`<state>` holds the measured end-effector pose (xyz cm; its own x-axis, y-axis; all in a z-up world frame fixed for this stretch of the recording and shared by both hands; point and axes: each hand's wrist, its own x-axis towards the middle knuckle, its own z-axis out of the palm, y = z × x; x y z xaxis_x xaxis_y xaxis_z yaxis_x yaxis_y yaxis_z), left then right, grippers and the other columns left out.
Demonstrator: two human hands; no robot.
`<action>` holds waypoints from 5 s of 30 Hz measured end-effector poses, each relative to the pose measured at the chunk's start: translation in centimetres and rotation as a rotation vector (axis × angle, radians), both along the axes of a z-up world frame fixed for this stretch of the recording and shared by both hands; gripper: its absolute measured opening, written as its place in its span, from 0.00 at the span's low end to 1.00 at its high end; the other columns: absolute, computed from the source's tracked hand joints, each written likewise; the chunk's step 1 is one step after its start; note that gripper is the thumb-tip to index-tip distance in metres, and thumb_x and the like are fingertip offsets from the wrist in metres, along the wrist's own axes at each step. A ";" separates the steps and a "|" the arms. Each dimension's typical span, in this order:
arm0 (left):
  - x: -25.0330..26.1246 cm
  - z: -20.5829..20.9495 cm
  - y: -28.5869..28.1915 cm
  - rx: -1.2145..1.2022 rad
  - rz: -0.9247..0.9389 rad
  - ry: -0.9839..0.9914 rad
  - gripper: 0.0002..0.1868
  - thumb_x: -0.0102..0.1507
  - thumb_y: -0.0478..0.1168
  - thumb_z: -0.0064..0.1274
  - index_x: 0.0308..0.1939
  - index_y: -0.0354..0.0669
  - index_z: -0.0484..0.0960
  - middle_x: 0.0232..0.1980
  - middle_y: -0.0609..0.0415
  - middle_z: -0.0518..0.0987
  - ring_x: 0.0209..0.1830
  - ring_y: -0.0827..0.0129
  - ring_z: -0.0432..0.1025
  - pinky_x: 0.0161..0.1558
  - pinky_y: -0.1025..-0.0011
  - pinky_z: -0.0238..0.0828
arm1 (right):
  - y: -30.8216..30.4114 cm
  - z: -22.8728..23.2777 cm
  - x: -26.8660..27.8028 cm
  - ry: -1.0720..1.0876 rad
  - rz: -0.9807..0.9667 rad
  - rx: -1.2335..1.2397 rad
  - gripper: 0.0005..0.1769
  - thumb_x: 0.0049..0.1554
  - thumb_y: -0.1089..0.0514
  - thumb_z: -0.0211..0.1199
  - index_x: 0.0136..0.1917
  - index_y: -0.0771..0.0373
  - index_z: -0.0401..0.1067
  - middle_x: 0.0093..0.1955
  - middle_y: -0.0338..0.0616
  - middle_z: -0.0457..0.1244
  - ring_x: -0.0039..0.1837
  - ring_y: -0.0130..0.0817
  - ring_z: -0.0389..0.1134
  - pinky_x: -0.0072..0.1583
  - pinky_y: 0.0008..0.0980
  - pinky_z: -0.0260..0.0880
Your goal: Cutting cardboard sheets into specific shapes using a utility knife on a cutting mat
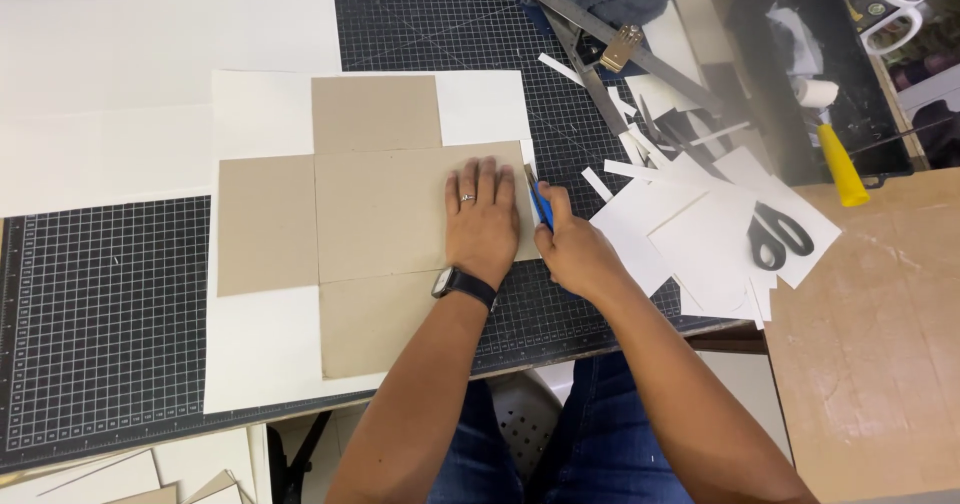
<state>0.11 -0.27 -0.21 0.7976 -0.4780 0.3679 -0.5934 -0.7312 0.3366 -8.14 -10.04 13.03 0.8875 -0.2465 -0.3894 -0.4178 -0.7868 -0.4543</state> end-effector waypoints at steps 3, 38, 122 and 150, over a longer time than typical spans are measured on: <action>0.0 -0.1 0.0 0.005 0.000 0.008 0.24 0.68 0.44 0.43 0.68 0.45 0.71 0.72 0.46 0.66 0.78 0.47 0.52 0.77 0.43 0.39 | 0.4 0.5 -0.2 0.010 -0.022 0.002 0.26 0.65 0.56 0.42 0.76 0.54 0.48 0.32 0.47 0.70 0.35 0.42 0.74 0.44 0.42 0.74; -0.3 0.8 0.1 0.110 0.001 0.107 0.25 0.71 0.46 0.40 0.72 0.48 0.66 0.76 0.48 0.61 0.80 0.50 0.47 0.78 0.43 0.31 | 2.5 -0.3 -9.1 0.024 0.010 0.003 0.26 0.65 0.58 0.45 0.75 0.56 0.47 0.38 0.63 0.71 0.41 0.62 0.74 0.41 0.48 0.71; -6.1 2.8 14.4 -0.035 0.213 0.036 0.17 0.70 0.47 0.48 0.62 0.49 0.75 0.68 0.45 0.69 0.74 0.50 0.56 0.72 0.51 0.48 | 8.9 1.0 -5.4 -0.034 0.193 0.008 0.29 0.65 0.52 0.49 0.78 0.45 0.53 0.56 0.66 0.70 0.53 0.67 0.74 0.48 0.55 0.74; -6.2 2.8 14.0 -0.018 0.246 0.042 0.17 0.70 0.47 0.48 0.61 0.47 0.76 0.68 0.45 0.69 0.75 0.51 0.55 0.73 0.50 0.48 | 9.5 0.1 -4.5 0.084 0.377 -0.316 0.29 0.66 0.57 0.40 0.80 0.56 0.49 0.44 0.61 0.71 0.42 0.54 0.77 0.37 0.44 0.72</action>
